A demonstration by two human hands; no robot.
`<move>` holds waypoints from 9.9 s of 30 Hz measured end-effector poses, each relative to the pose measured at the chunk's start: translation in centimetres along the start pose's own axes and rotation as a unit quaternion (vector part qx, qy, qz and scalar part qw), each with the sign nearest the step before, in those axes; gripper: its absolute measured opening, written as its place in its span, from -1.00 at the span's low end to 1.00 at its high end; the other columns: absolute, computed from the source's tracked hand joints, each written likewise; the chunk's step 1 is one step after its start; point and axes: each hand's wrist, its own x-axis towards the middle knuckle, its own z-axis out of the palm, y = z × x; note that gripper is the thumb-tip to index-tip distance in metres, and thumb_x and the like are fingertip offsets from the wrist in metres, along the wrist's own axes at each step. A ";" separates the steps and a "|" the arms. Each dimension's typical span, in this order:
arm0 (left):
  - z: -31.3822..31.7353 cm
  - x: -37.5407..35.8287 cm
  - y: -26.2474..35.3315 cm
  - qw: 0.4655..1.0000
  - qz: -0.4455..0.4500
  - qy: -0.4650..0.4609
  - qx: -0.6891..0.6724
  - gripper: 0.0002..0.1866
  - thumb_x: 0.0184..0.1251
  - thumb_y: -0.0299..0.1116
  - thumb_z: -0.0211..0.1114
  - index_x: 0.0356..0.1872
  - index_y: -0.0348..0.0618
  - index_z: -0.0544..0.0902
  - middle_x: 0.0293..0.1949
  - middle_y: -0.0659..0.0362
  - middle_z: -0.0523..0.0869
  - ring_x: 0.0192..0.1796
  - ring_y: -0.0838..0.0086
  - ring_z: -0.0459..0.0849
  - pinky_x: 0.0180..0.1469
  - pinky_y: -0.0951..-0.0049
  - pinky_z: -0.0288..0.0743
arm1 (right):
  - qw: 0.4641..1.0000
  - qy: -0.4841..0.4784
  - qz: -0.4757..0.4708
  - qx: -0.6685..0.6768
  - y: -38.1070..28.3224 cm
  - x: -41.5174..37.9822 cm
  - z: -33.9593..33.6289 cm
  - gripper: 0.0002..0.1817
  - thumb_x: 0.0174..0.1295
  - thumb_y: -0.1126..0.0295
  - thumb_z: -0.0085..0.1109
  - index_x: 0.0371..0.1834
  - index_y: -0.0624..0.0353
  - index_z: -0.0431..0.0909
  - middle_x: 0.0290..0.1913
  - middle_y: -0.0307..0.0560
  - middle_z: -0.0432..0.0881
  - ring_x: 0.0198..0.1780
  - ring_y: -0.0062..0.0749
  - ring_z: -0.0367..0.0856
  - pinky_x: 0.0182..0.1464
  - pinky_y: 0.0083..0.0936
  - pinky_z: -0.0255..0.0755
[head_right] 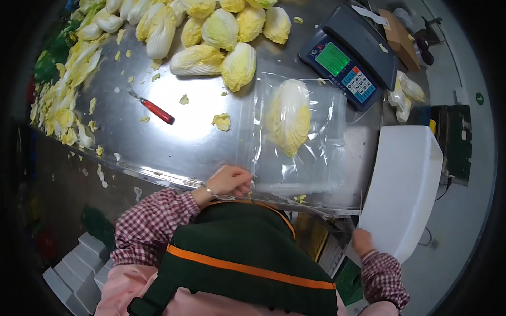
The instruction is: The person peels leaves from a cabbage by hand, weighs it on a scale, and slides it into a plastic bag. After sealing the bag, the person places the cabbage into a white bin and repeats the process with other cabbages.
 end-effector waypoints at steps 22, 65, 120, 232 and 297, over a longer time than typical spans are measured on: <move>3.6 -1.5 17.9 0.764 0.517 0.349 0.162 -0.84 0.36 -0.50 -0.04 -0.26 -0.25 0.55 -0.27 0.13 0.54 -0.14 0.35 0.48 -0.02 0.43 0.33 | 0.529 0.745 -0.203 0.354 -6.3 8.6 -26.8 -0.87 0.15 0.56 0.12 -0.23 0.26 0.54 -0.21 -0.09 0.53 -0.15 -0.30 0.49 -0.12 -0.49 0.37; 5.5 -5.5 20.7 0.924 0.163 0.112 0.327 -0.26 0.22 -0.29 0.27 0.36 -0.24 0.10 -0.19 -0.03 0.67 -0.26 0.47 0.68 -0.31 0.52 0.55 | 0.300 0.054 -0.387 0.870 -18.7 7.3 -21.8 -0.24 0.25 0.00 0.06 0.38 0.19 0.04 0.21 0.01 0.35 0.18 -0.33 0.38 0.20 -0.43 0.28; 49.9 5.0 26.6 0.522 0.647 -0.244 0.499 -0.62 0.14 -0.38 0.28 0.01 -0.21 0.51 -0.16 0.04 0.62 -0.12 0.23 0.58 -0.04 0.32 0.40 | 0.136 0.603 0.222 0.754 21.8 -14.9 12.8 -0.60 0.31 0.31 -0.05 0.13 0.32 0.42 0.03 -0.09 0.52 0.01 -0.49 0.47 0.03 -0.58 0.36; 57.2 22.9 32.0 0.256 0.157 -0.124 0.946 -0.37 0.02 0.16 0.29 -0.14 -0.28 0.62 -0.18 0.01 0.68 -0.10 0.18 0.64 -0.02 0.33 0.46 | 0.800 0.453 -0.087 0.383 29.6 0.1 2.8 -0.62 0.05 0.39 0.13 -0.01 0.16 0.47 0.02 -0.04 0.47 0.06 -0.18 0.41 0.09 -0.32 0.31; 61.0 20.0 16.4 0.181 0.011 -0.400 0.898 -0.55 0.04 -0.11 0.35 -0.18 -0.31 0.62 -0.21 -0.08 0.68 -0.17 0.07 0.67 -0.15 0.22 0.54 | 0.852 0.213 0.021 0.478 24.3 -10.0 14.2 -0.27 -0.21 0.46 0.36 0.16 0.09 0.31 0.23 0.32 0.22 0.12 0.09 0.40 0.13 -0.24 0.35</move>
